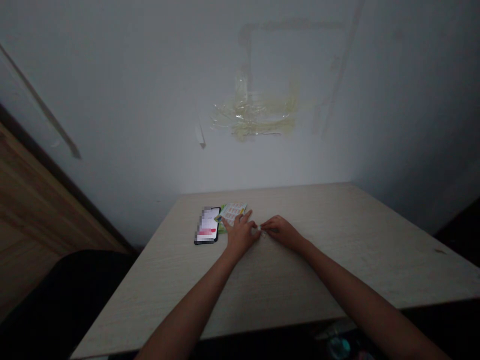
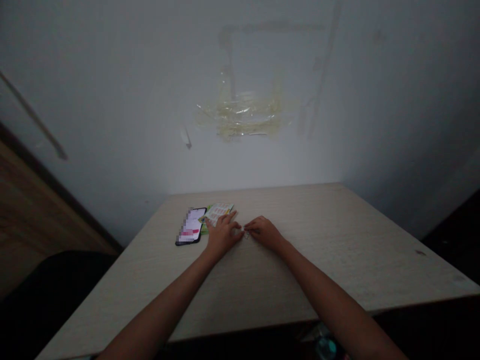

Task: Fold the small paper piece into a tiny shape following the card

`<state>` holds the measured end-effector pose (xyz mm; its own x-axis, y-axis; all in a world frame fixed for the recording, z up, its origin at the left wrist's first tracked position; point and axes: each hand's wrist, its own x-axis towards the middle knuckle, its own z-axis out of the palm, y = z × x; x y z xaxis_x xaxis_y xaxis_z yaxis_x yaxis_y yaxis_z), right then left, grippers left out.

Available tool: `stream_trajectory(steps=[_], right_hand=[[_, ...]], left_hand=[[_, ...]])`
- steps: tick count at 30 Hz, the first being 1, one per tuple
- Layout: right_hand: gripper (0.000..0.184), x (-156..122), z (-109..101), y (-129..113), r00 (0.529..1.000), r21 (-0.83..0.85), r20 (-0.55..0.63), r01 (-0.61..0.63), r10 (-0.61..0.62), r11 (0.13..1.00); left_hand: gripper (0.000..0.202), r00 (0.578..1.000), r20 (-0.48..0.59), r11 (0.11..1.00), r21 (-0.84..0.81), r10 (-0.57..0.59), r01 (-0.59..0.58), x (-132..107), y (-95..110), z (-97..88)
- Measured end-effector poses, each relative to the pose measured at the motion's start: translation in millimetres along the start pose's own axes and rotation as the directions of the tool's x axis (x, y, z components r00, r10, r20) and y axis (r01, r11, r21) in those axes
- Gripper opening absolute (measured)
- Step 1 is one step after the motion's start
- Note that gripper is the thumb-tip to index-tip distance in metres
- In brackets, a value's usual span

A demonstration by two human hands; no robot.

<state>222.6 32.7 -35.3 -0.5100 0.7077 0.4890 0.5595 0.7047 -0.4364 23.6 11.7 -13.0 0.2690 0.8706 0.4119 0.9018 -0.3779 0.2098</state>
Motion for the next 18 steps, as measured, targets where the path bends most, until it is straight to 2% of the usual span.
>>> stream_trajectory(steps=[5,11,18], right_hand=[[0.023,0.1,-3.1,-3.8,1.000,0.016,0.003,-0.025,0.025,1.000],[0.022,0.4,-5.3,-4.0,1.000,0.050,0.011,-0.017,0.016,0.999],[0.023,-1.2,-9.9,-7.2,0.998,0.105,0.026,-0.063,0.060,0.992]], left_hand=[[0.024,0.999,0.032,1.000,-0.009,0.005,-0.005,-1.6,-1.9,-0.6],[0.037,0.991,0.134,0.999,-0.034,-0.016,0.020,-3.2,-2.6,-6.5],[0.035,0.994,0.074,0.997,-0.033,0.078,-0.076,-5.7,-7.1,-4.2]])
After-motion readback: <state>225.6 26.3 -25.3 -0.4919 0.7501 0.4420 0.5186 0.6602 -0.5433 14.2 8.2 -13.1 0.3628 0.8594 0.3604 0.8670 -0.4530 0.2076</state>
